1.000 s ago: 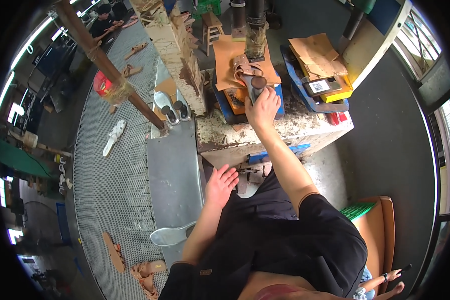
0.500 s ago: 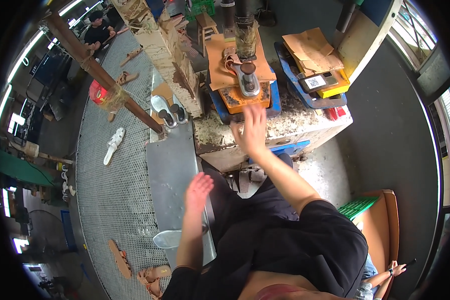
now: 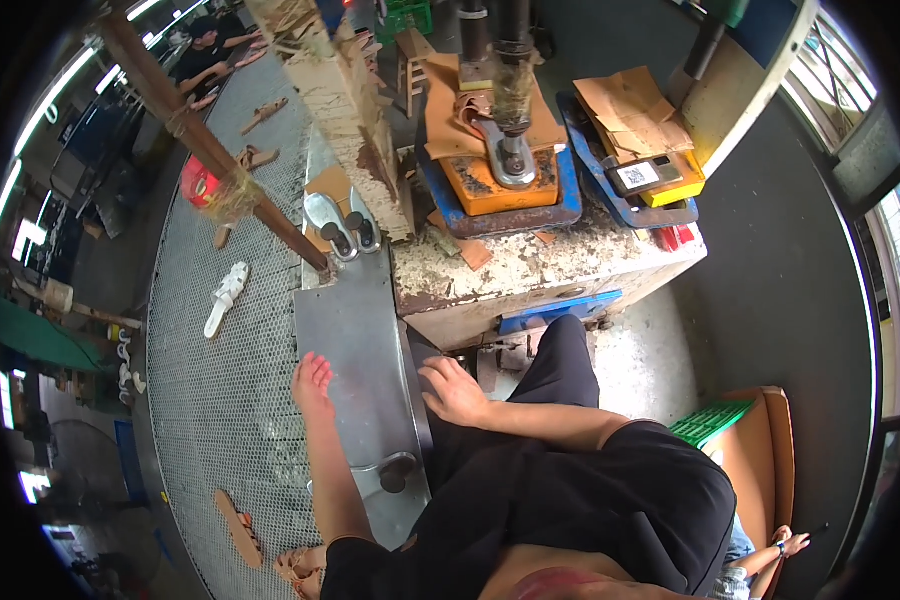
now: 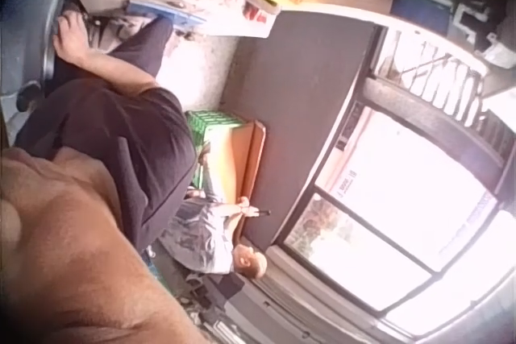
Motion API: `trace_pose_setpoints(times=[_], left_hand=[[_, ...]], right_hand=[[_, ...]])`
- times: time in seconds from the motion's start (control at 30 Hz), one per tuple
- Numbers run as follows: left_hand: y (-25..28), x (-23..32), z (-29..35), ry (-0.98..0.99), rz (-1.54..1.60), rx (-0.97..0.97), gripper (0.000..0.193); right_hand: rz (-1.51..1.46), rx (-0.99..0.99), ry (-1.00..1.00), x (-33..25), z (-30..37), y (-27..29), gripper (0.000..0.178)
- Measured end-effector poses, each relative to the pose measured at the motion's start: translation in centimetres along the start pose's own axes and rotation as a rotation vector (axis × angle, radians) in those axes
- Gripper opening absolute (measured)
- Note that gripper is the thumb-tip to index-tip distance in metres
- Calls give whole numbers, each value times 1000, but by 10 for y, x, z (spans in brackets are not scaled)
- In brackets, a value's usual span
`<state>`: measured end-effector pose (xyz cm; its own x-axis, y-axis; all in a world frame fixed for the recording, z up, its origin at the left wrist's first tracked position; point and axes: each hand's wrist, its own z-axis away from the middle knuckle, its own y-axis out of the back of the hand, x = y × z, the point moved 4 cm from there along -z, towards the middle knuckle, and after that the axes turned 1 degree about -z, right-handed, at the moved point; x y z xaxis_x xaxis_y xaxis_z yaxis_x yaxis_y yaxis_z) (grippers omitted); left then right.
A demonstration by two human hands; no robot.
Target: Operate an industrial machine to press soles onto shoes and assemble sandal components.
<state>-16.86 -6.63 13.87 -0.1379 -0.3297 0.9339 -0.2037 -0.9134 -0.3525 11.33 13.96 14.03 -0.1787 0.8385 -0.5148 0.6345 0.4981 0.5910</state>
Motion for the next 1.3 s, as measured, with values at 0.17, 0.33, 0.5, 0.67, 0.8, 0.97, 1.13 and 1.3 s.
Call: trace_pose_setpoints(times=[0.17, 0.33, 0.5, 0.67, 0.8, 0.97, 1.13, 1.3], left_hand=[[62, 9, -71, -156, -90, 43, 39], [119, 40, -162, -509, -586, 252, 45], [162, 67, -267, -477, -1112, 372, 60], [141, 49, -400, -283, -1125, 263, 78], [198, 125, -458, -552, -967, 344, 94], [62, 66, -451, -395, -1162, 188, 80], [-7, 49, -347, -419, -1110, -24, 56], [131, 42, -296, -1092, -1536, 525, 57]], right_hand=[[66, -99, 95, -27, -45, -86, 53], [175, -191, 77, -41, -57, -178, 59], [287, -228, 114, -46, -72, -212, 62], [350, -342, 71, 1, -104, -207, 62], [249, -303, 128, -20, -122, -189, 60], [283, -288, 80, 12, -124, -176, 59], [278, -263, 85, 19, -123, -168, 60], [184, -221, 218, -26, -115, -163, 62]])
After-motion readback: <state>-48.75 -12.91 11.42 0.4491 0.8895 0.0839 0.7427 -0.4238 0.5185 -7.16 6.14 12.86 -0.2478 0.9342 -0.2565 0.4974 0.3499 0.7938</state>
